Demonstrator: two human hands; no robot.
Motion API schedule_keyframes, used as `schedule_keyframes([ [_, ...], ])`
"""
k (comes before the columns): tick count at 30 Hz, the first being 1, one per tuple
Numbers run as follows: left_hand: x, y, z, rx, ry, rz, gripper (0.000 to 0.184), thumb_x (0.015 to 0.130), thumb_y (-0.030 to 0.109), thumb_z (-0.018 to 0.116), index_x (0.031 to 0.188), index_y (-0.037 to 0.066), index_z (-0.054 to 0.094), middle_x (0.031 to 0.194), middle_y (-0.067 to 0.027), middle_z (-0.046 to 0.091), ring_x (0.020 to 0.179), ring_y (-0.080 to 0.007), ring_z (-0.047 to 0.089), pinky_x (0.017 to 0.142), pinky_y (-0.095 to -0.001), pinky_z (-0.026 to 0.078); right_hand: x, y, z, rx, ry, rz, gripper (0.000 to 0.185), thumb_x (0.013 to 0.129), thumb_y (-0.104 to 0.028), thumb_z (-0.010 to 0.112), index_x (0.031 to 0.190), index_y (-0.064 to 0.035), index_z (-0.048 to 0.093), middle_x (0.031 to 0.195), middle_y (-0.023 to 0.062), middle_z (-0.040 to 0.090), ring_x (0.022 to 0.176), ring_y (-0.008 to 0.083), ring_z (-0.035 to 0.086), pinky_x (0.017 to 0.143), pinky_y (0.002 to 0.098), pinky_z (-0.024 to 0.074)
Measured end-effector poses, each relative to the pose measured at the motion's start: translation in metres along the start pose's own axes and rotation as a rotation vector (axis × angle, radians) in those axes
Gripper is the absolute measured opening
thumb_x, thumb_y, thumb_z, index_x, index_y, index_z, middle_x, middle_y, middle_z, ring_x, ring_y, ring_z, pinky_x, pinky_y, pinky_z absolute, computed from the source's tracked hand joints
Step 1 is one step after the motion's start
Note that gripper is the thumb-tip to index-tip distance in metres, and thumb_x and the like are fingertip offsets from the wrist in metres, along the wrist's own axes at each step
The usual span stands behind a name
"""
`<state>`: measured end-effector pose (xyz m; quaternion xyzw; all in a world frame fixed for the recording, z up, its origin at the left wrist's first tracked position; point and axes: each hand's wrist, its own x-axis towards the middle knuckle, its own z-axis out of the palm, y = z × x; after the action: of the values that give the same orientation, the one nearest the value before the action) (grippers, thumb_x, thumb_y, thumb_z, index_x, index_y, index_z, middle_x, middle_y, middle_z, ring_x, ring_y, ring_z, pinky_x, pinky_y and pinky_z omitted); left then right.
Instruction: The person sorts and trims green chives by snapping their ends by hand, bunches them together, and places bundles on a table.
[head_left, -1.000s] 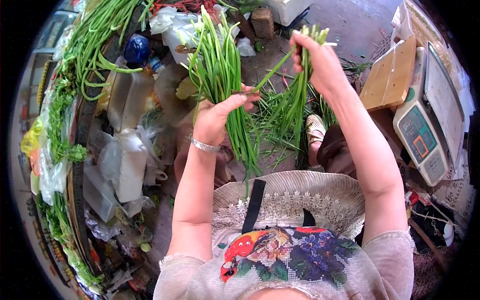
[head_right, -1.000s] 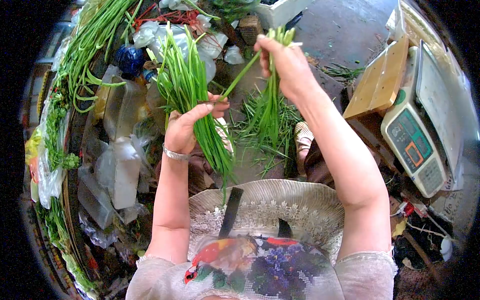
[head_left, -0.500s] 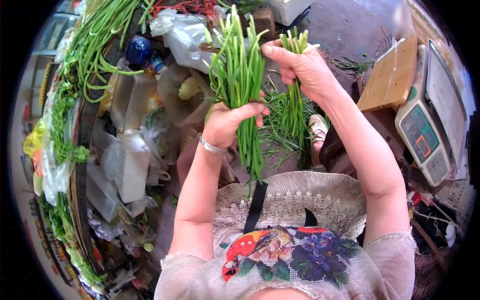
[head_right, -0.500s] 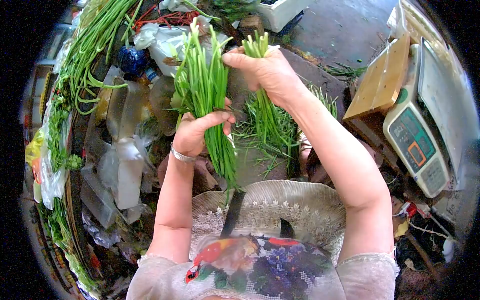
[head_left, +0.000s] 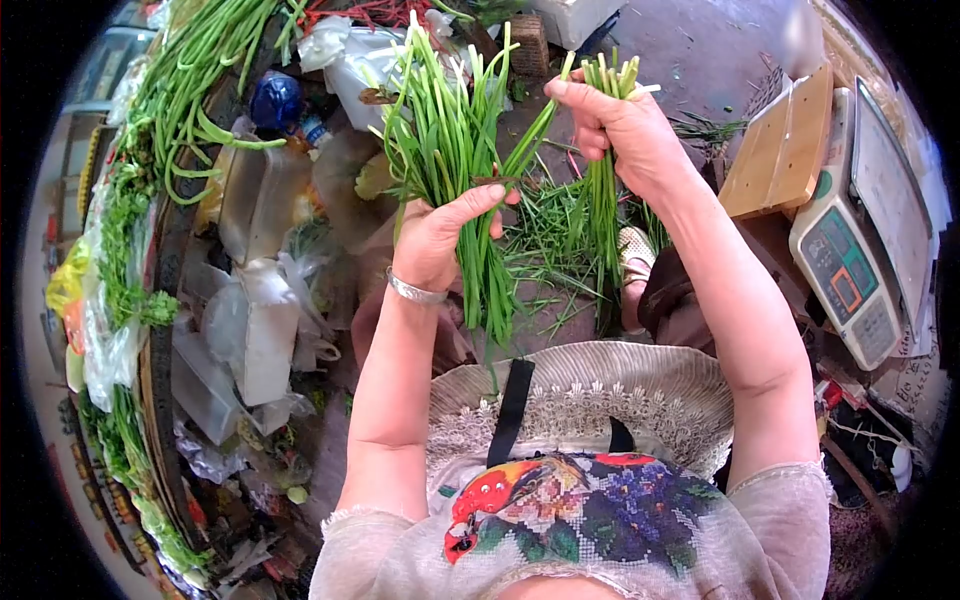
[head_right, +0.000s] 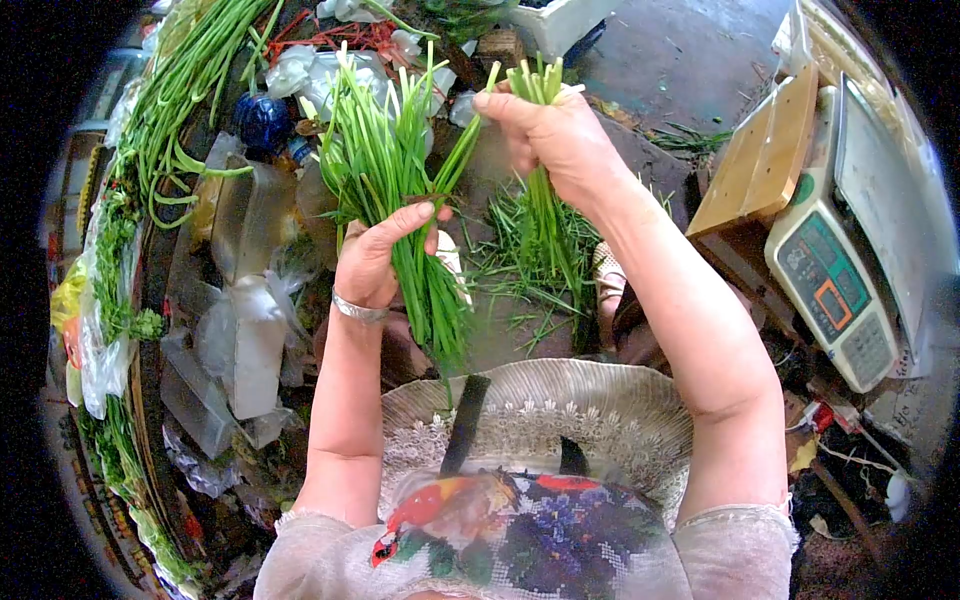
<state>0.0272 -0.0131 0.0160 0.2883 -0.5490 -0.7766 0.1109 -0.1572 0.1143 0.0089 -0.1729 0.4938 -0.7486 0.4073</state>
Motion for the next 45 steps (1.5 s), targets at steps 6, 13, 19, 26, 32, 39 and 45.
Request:
schedule_keyframes([
  [6, 0.0, 0.001, 0.0, -0.011, -0.032, -0.003, 0.029, 0.082, 0.009, 0.071, 0.106, -0.003, 0.062, 0.091, -0.0162, 0.069, 0.062, -0.0169, 0.059, 0.057, -0.0289, 0.049, 0.005, -0.003, -0.006, 0.048, 0.087, 0.01, 0.015, 0.088, -0.019, 0.07, 0.092, -0.0061, 0.062, 0.061, -0.0077, 0.04, 0.049, 0.003, 0.036, 0.047, 0.0213, 0.0293],
  [13, -0.002, 0.002, -0.002, -0.038, -0.033, -0.021, 0.029, 0.081, 0.007, 0.071, 0.107, -0.002, 0.063, 0.091, -0.0152, 0.069, 0.066, -0.0182, 0.062, 0.058, -0.0301, 0.051, 0.016, -0.007, -0.025, 0.083, 0.211, -0.111, 0.017, 0.091, -0.022, 0.064, 0.086, -0.0067, 0.059, 0.073, 0.0014, 0.057, 0.06, 0.0092, 0.05, 0.051, 0.0236, 0.0396],
  [19, 0.0, 0.001, -0.01, -0.026, 0.085, 0.032, 0.029, 0.078, 0.002, 0.074, 0.105, -0.002, 0.065, 0.091, -0.0123, 0.07, 0.077, -0.0204, 0.067, 0.059, -0.0293, 0.052, 0.009, -0.037, -0.036, 0.328, 0.333, -0.143, 0.017, 0.099, -0.019, 0.05, 0.104, -0.0033, 0.053, 0.083, 0.0094, 0.064, 0.071, 0.0198, 0.06, 0.067, 0.0339, 0.0513],
  [26, -0.004, 0.003, -0.006, 0.027, 0.188, -0.006, 0.025, 0.078, 0.005, 0.075, 0.1, -0.003, 0.066, 0.09, -0.0116, 0.07, 0.071, -0.0171, 0.066, 0.059, -0.0291, 0.053, 0.017, -0.037, -0.074, -0.023, 0.389, -0.397, 0.021, 0.095, -0.023, 0.061, 0.087, -0.0044, 0.056, 0.066, 0.0009, 0.05, 0.054, 0.0116, 0.045, 0.056, 0.0265, 0.0432],
  [32, -0.005, -0.002, 0.0, 0.095, 0.091, -0.033, 0.022, 0.079, 0.006, 0.075, 0.098, -0.002, 0.067, 0.088, -0.0113, 0.071, 0.069, -0.0163, 0.065, 0.061, -0.0278, 0.053, 0.009, -0.02, -0.025, -0.33, 0.297, -0.263, 0.021, 0.08, -0.028, 0.077, 0.091, -0.0108, 0.07, 0.062, -0.0079, 0.05, 0.052, 0.0032, 0.041, 0.048, 0.021, 0.0312],
  [39, -0.004, -0.006, 0.004, 0.142, -0.039, -0.121, 0.024, 0.08, 0.007, 0.073, 0.102, -0.001, 0.066, 0.089, -0.0094, 0.07, 0.075, -0.0172, 0.065, 0.061, -0.0294, 0.052, 0.009, -0.006, -0.003, -0.129, 0.083, -0.145, 0.019, 0.082, -0.026, 0.076, 0.081, -0.0109, 0.065, 0.06, -0.0062, 0.05, 0.048, 0.0038, 0.04, 0.044, 0.0211, 0.0293],
  [45, -0.005, 0.0, -0.002, 0.04, 0.076, -0.107, 0.022, 0.081, 0.007, 0.071, 0.1, -0.003, 0.065, 0.086, -0.0132, 0.069, 0.067, -0.0189, 0.064, 0.06, -0.0312, 0.054, 0.018, -0.028, -0.048, 0.08, 0.322, -0.244, 0.019, 0.091, -0.023, 0.064, 0.088, -0.0047, 0.061, 0.075, 0.0025, 0.058, 0.061, 0.0089, 0.051, 0.051, 0.0235, 0.0401],
])
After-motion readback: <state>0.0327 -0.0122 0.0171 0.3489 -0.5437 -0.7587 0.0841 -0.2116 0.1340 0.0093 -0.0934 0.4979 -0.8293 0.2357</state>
